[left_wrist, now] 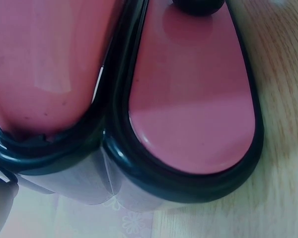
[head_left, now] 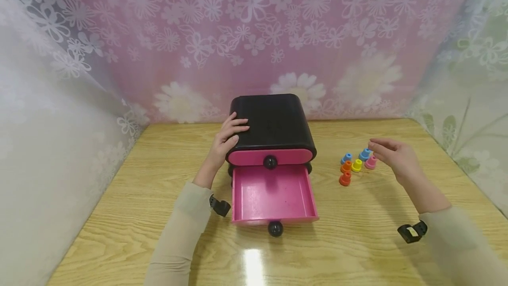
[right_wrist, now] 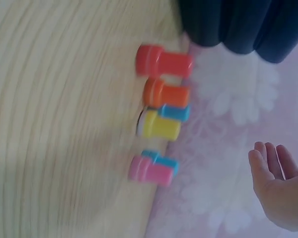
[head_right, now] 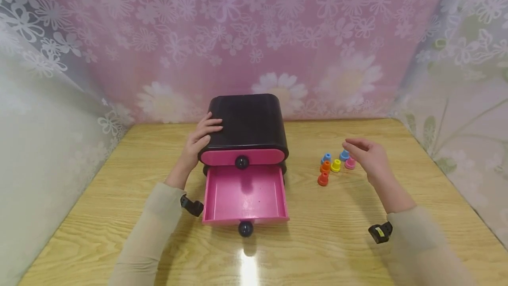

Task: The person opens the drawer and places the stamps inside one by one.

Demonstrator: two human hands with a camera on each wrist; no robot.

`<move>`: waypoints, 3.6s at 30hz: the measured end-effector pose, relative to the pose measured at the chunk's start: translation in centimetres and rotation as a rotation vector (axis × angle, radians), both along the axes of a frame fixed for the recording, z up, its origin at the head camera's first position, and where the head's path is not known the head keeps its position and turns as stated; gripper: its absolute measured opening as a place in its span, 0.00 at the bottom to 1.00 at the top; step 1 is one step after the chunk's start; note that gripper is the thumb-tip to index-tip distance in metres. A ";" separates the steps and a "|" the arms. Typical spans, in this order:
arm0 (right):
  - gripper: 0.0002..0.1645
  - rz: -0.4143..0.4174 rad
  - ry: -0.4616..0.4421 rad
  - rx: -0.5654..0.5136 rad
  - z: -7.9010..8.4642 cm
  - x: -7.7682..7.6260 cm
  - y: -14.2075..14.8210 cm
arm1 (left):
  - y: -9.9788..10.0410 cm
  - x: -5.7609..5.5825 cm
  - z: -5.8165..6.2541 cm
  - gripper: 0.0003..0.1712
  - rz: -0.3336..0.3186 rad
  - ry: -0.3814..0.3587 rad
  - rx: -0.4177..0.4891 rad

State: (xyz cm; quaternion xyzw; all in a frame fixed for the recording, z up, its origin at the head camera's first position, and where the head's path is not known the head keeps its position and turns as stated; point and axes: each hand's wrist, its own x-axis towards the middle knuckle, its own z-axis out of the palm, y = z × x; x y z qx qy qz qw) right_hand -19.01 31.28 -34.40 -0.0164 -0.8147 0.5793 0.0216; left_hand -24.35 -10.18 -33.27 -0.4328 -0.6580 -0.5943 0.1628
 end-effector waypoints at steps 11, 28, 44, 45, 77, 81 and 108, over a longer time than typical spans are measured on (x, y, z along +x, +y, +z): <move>0.42 -0.027 -0.118 0.274 -1.1 -1.8 2.2 | -0.1 -0.1 0.0 0.18 0.004 -0.003 -0.002; 0.39 0.119 -0.170 0.617 -3.8 -3.2 4.1 | -0.1 0.1 -0.3 0.18 0.001 0.012 -0.014; 0.29 0.088 -0.178 0.645 -3.9 -3.5 4.0 | 0.0 -0.1 -0.1 0.18 -0.013 0.024 -0.007; 0.28 0.085 -0.178 0.649 -3.9 -3.5 4.0 | 0.0 -0.1 0.0 0.18 -0.013 0.022 -0.009; 0.21 0.124 0.160 0.549 1.5 3.2 -4.2 | -0.4 -1.7 -1.7 0.20 0.007 0.018 -0.013; 0.17 0.189 0.203 0.496 1.7 4.2 -6.5 | -0.5 -2.2 -2.3 0.19 -0.005 0.019 0.003; 0.05 0.637 0.361 0.384 -0.3 6.4 -19.8 | -0.4 -1.7 -1.7 0.18 -0.001 0.033 -0.002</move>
